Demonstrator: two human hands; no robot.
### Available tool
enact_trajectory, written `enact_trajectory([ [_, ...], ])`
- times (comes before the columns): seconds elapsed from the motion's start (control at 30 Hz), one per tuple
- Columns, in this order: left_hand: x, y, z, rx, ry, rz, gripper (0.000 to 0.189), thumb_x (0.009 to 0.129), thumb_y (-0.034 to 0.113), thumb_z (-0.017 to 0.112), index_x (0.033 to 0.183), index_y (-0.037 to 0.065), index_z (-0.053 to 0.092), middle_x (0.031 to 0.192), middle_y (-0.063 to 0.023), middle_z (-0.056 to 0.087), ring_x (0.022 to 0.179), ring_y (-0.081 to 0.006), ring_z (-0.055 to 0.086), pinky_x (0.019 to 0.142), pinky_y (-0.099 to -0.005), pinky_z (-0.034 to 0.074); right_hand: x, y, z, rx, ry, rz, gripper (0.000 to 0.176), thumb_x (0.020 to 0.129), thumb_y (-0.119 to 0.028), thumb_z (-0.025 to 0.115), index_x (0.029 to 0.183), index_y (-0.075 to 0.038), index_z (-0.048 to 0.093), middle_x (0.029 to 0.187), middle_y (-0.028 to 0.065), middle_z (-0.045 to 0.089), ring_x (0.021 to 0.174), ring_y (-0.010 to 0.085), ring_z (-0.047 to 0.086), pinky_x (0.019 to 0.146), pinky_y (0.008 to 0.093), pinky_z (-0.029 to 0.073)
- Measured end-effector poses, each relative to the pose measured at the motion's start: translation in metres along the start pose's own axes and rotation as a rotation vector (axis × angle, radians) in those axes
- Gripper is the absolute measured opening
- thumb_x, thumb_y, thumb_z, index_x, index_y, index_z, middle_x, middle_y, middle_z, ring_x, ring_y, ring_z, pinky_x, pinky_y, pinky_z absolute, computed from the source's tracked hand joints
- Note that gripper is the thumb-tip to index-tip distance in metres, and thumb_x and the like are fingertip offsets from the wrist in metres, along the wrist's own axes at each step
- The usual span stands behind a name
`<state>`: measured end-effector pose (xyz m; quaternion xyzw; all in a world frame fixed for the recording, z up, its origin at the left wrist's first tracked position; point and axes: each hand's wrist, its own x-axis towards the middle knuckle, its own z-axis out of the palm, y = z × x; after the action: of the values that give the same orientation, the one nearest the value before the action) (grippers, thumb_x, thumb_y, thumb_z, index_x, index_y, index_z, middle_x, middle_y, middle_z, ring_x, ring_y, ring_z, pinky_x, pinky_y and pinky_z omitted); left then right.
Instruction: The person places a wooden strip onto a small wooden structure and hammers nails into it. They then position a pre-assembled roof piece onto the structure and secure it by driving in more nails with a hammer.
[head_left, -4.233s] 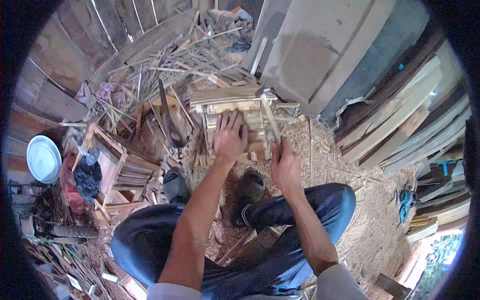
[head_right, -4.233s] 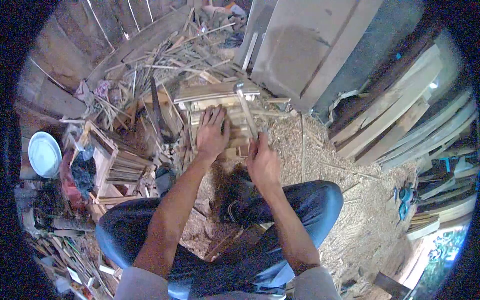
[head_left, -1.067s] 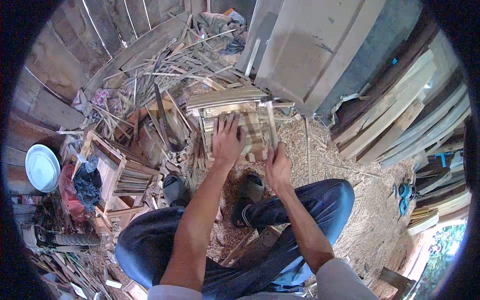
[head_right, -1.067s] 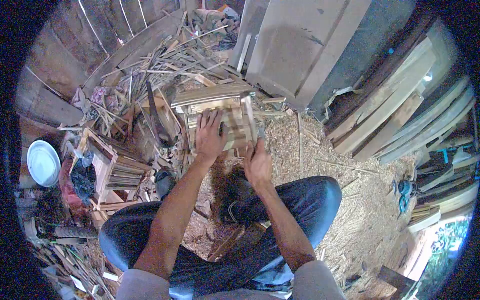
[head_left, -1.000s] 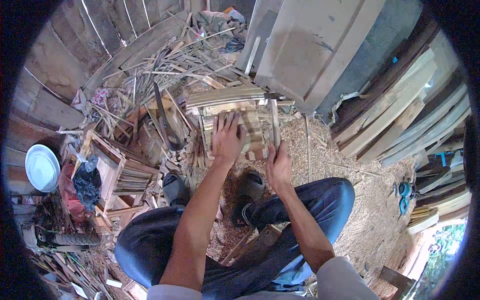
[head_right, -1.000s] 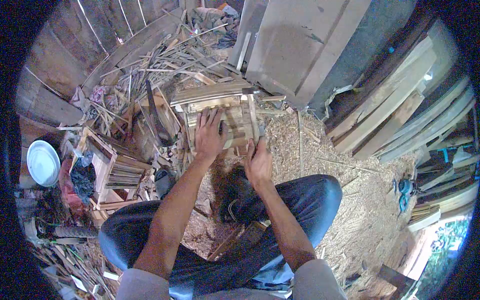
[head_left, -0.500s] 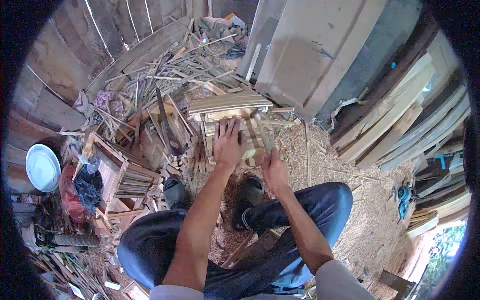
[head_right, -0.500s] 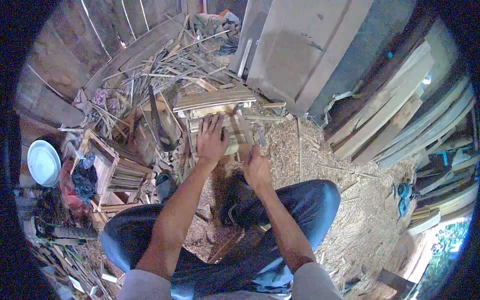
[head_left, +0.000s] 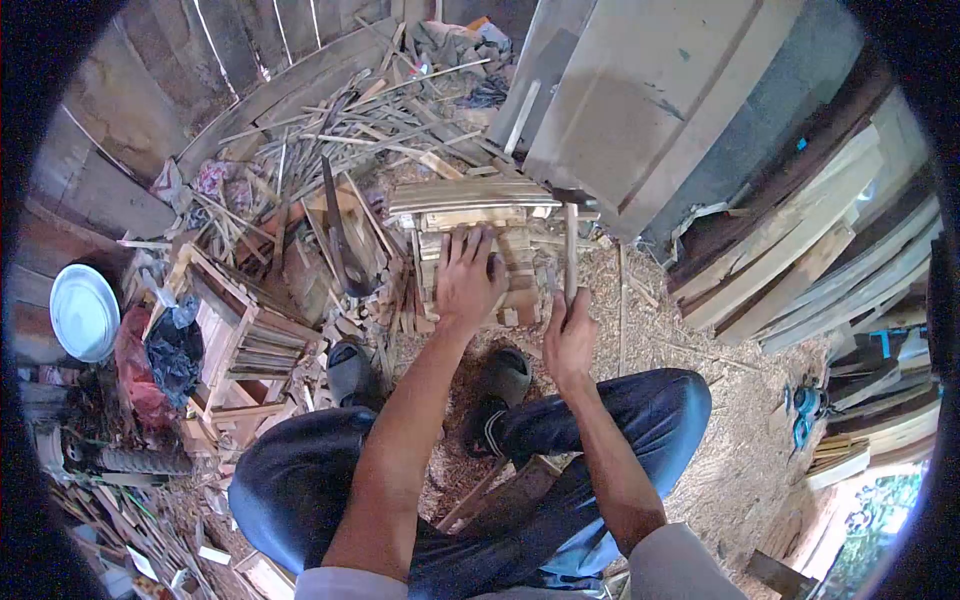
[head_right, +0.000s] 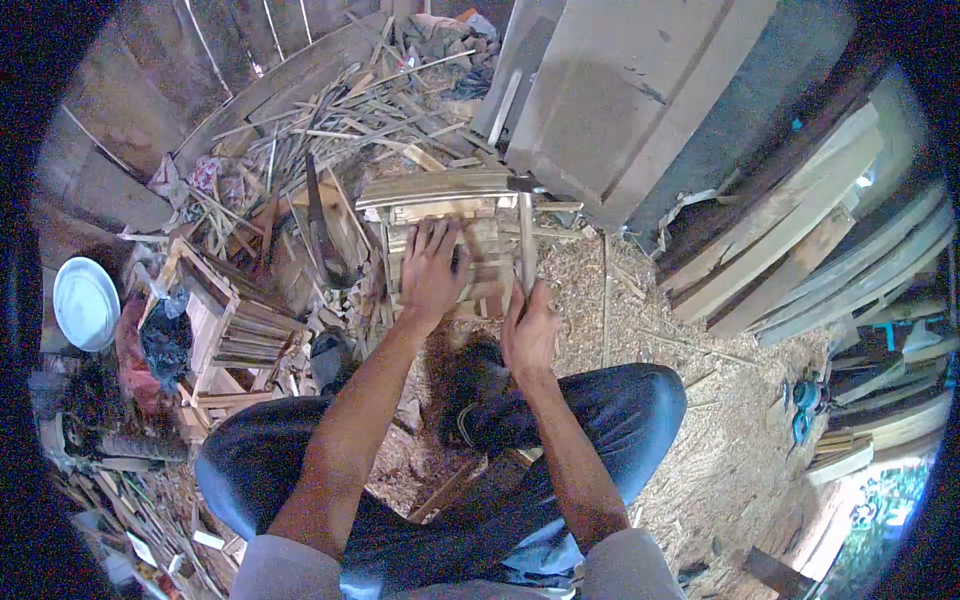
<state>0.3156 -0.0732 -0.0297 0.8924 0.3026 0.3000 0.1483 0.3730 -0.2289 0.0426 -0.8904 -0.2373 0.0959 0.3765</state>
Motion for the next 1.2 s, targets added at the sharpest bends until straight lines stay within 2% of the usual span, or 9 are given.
enact_trajectory([
  [0.1, 0.001, 0.001, -0.001, 0.024, -0.015, -0.009, 0.046, 0.088, 0.024, 0.052, 0.128, 0.002, 0.055, 0.131, -0.0140, 0.054, 0.128, -0.0346, 0.042, 0.113, -0.0482, 0.026, 0.002, 0.018, 0.012, -0.207, -0.158, -0.084, 0.026, 0.097, -0.025, 0.049, 0.099, 0.000, 0.050, 0.073, 0.0323, 0.060, 0.070, 0.0514, 0.059, 0.057, 0.0567, 0.046],
  [0.33, 0.002, 0.003, -0.006, 0.030, -0.050, -0.022, 0.046, 0.088, 0.025, 0.054, 0.129, 0.003, 0.054, 0.134, -0.0141, 0.053, 0.130, -0.0354, 0.041, 0.114, -0.0473, 0.026, 0.001, -0.002, -0.001, -0.011, -0.010, -0.076, 0.028, 0.096, -0.026, 0.050, 0.103, 0.001, 0.048, 0.070, 0.0309, 0.059, 0.070, 0.0510, 0.060, 0.057, 0.0576, 0.046],
  [0.43, 0.002, 0.006, -0.011, 0.021, -0.054, -0.012, 0.047, 0.088, 0.025, 0.054, 0.130, 0.004, 0.053, 0.134, -0.0141, 0.052, 0.131, -0.0356, 0.040, 0.114, -0.0473, 0.026, -0.002, 0.017, 0.013, -0.209, -0.075, -0.131, 0.024, 0.099, -0.024, 0.046, 0.093, -0.001, 0.045, 0.067, 0.0298, 0.056, 0.066, 0.0502, 0.058, 0.054, 0.0531, 0.041],
  [0.57, 0.001, -0.001, -0.001, 0.014, -0.027, 0.012, 0.048, 0.088, 0.023, 0.055, 0.131, 0.003, 0.052, 0.135, -0.0148, 0.052, 0.130, -0.0361, 0.040, 0.113, -0.0477, 0.026, 0.001, 0.012, 0.004, -0.101, -0.127, -0.124, 0.024, 0.099, -0.025, 0.046, 0.093, -0.001, 0.045, 0.066, 0.0303, 0.057, 0.065, 0.0500, 0.058, 0.053, 0.0528, 0.041],
  [0.67, 0.001, 0.004, -0.008, 0.029, -0.022, 0.010, 0.047, 0.088, 0.024, 0.053, 0.129, 0.002, 0.054, 0.133, -0.0144, 0.053, 0.129, -0.0344, 0.042, 0.113, -0.0475, 0.026, -0.002, -0.008, -0.007, 0.061, -0.029, 0.037, 0.027, 0.096, -0.026, 0.051, 0.103, -0.001, 0.046, 0.070, 0.0332, 0.058, 0.073, 0.0535, 0.059, 0.060, 0.0582, 0.045],
  [0.8, 0.002, 0.005, -0.005, 0.006, -0.027, -0.008, 0.046, 0.088, 0.024, 0.054, 0.128, 0.002, 0.055, 0.133, -0.0142, 0.053, 0.129, -0.0335, 0.042, 0.113, -0.0470, 0.027, 0.000, 0.019, 0.013, -0.185, -0.159, -0.107, 0.022, 0.096, -0.022, 0.050, 0.102, -0.002, 0.046, 0.072, 0.0337, 0.059, 0.072, 0.0533, 0.059, 0.058, 0.0584, 0.044],
  [0.93, 0.001, 0.000, -0.004, 0.025, -0.016, 0.021, 0.047, 0.087, 0.024, 0.056, 0.128, 0.002, 0.055, 0.134, -0.0149, 0.053, 0.130, -0.0340, 0.041, 0.113, -0.0469, 0.026, 0.001, 0.004, -0.002, -0.194, -0.176, 0.020, 0.023, 0.096, -0.022, 0.051, 0.102, -0.001, 0.046, 0.075, 0.0346, 0.059, 0.074, 0.0534, 0.059, 0.059, 0.0583, 0.045],
  [1.03, -0.002, 0.001, -0.003, 0.031, -0.059, 0.015, 0.047, 0.087, 0.026, 0.056, 0.128, 0.002, 0.054, 0.134, -0.0145, 0.053, 0.131, -0.0342, 0.040, 0.114, -0.0472, 0.025, -0.004, -0.010, -0.005, -0.009, -0.024, 0.002, 0.023, 0.095, -0.022, 0.051, 0.104, -0.001, 0.047, 0.076, 0.0338, 0.060, 0.073, 0.0527, 0.060, 0.060, 0.0583, 0.046],
  [1.2, 0.001, 0.004, -0.003, 0.026, -0.020, 0.016, 0.046, 0.088, 0.024, 0.055, 0.128, 0.003, 0.055, 0.134, -0.0144, 0.053, 0.131, -0.0345, 0.040, 0.114, -0.0474, 0.025, -0.002, 0.014, 0.007, -0.230, -0.150, -0.061, 0.023, 0.097, -0.024, 0.047, 0.100, -0.001, 0.047, 0.072, 0.0324, 0.059, 0.070, 0.0517, 0.059, 0.058, 0.0568, 0.044],
])
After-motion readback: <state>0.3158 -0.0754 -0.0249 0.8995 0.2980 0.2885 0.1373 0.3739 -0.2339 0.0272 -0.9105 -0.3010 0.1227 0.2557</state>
